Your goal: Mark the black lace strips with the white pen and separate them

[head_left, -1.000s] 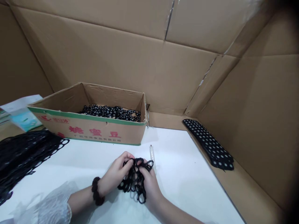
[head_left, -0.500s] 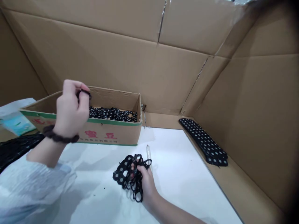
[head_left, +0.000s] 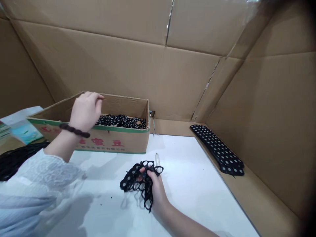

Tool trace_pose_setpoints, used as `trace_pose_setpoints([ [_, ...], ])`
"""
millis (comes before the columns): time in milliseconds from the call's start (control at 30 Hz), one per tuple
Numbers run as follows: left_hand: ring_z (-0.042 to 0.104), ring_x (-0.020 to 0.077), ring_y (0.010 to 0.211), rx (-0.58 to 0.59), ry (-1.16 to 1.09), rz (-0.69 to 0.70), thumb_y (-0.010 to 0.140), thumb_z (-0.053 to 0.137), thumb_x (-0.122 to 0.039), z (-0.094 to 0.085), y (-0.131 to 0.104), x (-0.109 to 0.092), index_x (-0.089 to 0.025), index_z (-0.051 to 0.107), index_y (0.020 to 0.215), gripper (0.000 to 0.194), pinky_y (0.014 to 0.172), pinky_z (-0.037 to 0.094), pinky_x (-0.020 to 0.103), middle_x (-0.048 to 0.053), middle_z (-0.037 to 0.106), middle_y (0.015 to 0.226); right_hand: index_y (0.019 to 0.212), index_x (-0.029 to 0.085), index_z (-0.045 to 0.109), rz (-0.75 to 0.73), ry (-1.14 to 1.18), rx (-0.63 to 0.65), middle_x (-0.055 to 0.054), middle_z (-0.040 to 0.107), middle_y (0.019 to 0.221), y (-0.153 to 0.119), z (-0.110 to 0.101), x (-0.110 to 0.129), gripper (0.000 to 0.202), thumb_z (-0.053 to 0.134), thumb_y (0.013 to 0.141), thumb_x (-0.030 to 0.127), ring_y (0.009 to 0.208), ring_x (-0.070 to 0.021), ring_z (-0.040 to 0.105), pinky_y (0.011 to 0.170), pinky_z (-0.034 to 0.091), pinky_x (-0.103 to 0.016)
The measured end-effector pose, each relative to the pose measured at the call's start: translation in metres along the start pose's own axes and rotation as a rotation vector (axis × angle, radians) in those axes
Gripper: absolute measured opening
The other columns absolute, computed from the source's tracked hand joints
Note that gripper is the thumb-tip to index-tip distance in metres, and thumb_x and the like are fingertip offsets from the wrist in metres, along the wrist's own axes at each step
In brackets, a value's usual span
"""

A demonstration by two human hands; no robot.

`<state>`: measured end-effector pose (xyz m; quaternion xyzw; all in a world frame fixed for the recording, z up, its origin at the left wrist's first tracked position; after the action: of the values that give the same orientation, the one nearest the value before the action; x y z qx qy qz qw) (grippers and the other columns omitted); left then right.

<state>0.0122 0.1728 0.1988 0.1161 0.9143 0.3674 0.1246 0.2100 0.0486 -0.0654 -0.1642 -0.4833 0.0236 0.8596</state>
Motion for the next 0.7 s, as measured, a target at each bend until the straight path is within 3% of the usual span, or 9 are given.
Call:
trace_pose_setpoints([
  [67,0.048,0.0197,0.099,-0.069,-0.035,0.038,0.09,0.029,-0.029,-0.007,-0.031,-0.022,-0.011,0.054,0.1,0.032,0.09,0.035,0.031,0.009,0.054,0.101,0.081,0.016,0.061,0.045,0.062,0.022,-0.005,0.065,0.086,0.001,0.004,-0.003,0.021,0.05,0.073,0.032,0.074,-0.0172,0.061,0.068,0.049,-0.03],
  [100,0.05,0.0185,0.095,0.004,-0.083,0.065,0.09,0.029,-0.031,0.003,-0.05,-0.034,-0.013,0.054,0.098,0.031,0.087,0.036,0.029,0.007,0.055,0.098,0.082,0.016,0.061,0.059,0.091,0.023,-0.005,0.065,0.088,0.001,0.005,-0.004,0.02,0.05,0.073,0.031,0.075,-0.0176,0.061,0.069,0.049,-0.03],
  [133,0.053,0.0173,0.088,0.135,-0.143,0.092,0.089,0.03,-0.034,0.019,-0.07,-0.045,-0.015,0.053,0.098,0.03,0.081,0.039,0.027,0.005,0.057,0.095,0.085,0.017,0.06,0.066,0.116,0.012,-0.005,0.066,0.088,0.001,0.005,-0.004,0.02,0.051,0.073,0.03,0.077,-0.018,0.062,0.07,0.049,-0.031],
  [233,0.058,0.0176,0.067,0.676,-0.287,0.093,0.088,0.03,-0.043,0.081,-0.142,-0.07,-0.02,0.046,0.105,0.033,0.06,0.039,0.025,0.001,0.061,0.074,0.093,0.019,0.058,0.078,0.14,-0.038,-0.004,0.066,0.09,0.0,0.001,-0.006,0.025,0.055,0.07,0.027,0.083,-0.0184,0.062,0.076,0.048,-0.032],
  [267,0.059,0.0191,0.066,0.796,-0.321,0.099,0.087,0.031,-0.045,0.094,-0.163,-0.076,-0.021,0.044,0.108,0.035,0.059,0.039,0.025,0.0,0.061,0.07,0.095,0.019,0.057,0.076,0.129,-0.043,-0.003,0.066,0.091,0.0,0.0,-0.006,0.026,0.056,0.069,0.026,0.084,-0.0183,0.062,0.077,0.048,-0.032],
  [333,0.06,0.0215,0.069,0.911,-0.392,0.086,0.085,0.034,-0.047,0.109,-0.189,-0.084,-0.022,0.04,0.109,0.036,0.058,0.038,0.025,0.001,0.063,0.074,0.096,0.019,0.058,0.072,0.096,-0.025,-0.004,0.066,0.092,-0.002,0.002,-0.004,0.027,0.057,0.069,0.026,0.085,-0.0181,0.061,0.079,0.047,-0.031],
  [500,0.06,0.0223,0.077,0.932,-0.544,0.044,0.084,0.038,-0.045,0.115,-0.203,-0.093,-0.022,0.039,0.102,0.029,0.058,0.039,0.024,0.003,0.063,0.087,0.089,0.016,0.061,0.055,0.03,0.04,-0.004,0.067,0.084,-0.006,0.009,0.0,0.022,0.057,0.069,0.021,0.077,-0.0155,0.062,0.073,0.048,-0.027],
  [700,0.056,0.0184,0.085,1.036,-0.763,0.181,0.089,0.031,-0.036,0.108,-0.207,-0.111,-0.021,0.041,0.107,0.026,0.07,0.041,0.024,0.005,0.059,0.098,0.079,0.016,0.059,0.135,0.098,0.006,-0.001,0.064,0.066,-0.003,0.006,-0.009,0.013,0.054,0.069,0.023,0.057,-0.0122,0.059,0.056,0.047,-0.023],
])
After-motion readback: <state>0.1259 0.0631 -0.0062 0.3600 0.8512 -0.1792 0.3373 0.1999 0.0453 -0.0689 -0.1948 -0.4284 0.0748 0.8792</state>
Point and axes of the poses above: each hand's wrist, its own y-axis towards the middle knuckle, its own z-axis out of the palm, x = y × z, the point moved 10 cm from there along y, towards the middle knuckle
